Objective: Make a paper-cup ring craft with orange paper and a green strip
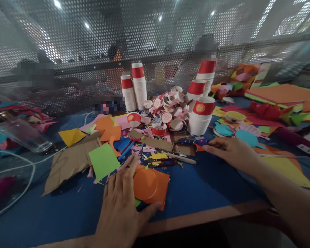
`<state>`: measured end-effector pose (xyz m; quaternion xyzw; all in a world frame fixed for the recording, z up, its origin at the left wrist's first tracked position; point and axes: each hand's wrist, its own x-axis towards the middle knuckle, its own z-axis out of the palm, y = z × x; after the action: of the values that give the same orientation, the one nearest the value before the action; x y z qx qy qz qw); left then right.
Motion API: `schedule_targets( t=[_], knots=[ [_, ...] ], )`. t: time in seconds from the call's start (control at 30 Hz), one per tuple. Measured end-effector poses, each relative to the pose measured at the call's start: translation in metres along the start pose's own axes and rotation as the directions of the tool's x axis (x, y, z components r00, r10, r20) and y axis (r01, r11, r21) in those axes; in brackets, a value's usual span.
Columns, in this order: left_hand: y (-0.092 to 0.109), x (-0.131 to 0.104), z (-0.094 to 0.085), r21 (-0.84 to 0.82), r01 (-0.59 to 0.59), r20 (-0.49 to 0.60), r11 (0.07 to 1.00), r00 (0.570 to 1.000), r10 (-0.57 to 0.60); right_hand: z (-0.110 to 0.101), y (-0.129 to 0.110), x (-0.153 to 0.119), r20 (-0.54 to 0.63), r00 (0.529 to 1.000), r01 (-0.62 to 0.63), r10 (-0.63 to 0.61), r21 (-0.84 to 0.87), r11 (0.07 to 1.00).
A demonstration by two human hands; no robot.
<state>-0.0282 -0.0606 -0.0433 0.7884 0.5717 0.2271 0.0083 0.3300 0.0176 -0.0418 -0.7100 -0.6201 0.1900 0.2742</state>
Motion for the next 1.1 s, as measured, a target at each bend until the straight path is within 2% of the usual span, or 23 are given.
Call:
schedule_targets(
  t=[0.3, 0.4, 0.53, 0.67, 0.8, 0.9, 1.1],
  knots=[
    [0.001, 0.006, -0.006, 0.027, -0.008, 0.076, 1.000, 0.997, 0.006, 0.000, 0.000, 0.001, -0.007, 0.998, 0.068, -0.068, 0.014, 0.998],
    [0.001, 0.008, -0.006, 0.030, -0.023, 0.073, 0.999, 0.997, 0.021, -0.001, -0.001, 0.001, 0.004, 1.000, 0.006, -0.006, 0.045, 0.999],
    [-0.002, 0.009, -0.004, 0.018, -0.021, 0.099, 1.000, 0.995, 0.019, -0.002, -0.003, -0.001, 0.048, 0.992, -0.121, 0.113, 0.227, 0.966],
    [-0.007, 0.016, -0.006, -0.026, -0.054, 0.175, 0.998, 0.983, 0.058, -0.004, -0.006, -0.007, 0.043, 0.990, -0.139, 0.132, 0.358, 0.923],
    [-0.011, 0.022, -0.013, -0.070, -0.073, 0.232, 0.995, 0.969, 0.088, -0.009, -0.013, -0.012, 0.056, 0.978, -0.197, 0.200, 0.559, 0.805],
    [-0.009, 0.022, -0.015, -0.049, -0.037, 0.204, 0.998, 0.978, 0.046, -0.011, -0.017, -0.015, 0.076, 0.971, -0.216, 0.228, 0.690, 0.690],
    [0.005, 0.014, -0.012, -0.018, 0.040, 0.129, 0.999, 0.991, -0.037, -0.014, -0.017, -0.018, 0.119, 0.960, -0.239, 0.255, 0.825, 0.512]
  ],
)
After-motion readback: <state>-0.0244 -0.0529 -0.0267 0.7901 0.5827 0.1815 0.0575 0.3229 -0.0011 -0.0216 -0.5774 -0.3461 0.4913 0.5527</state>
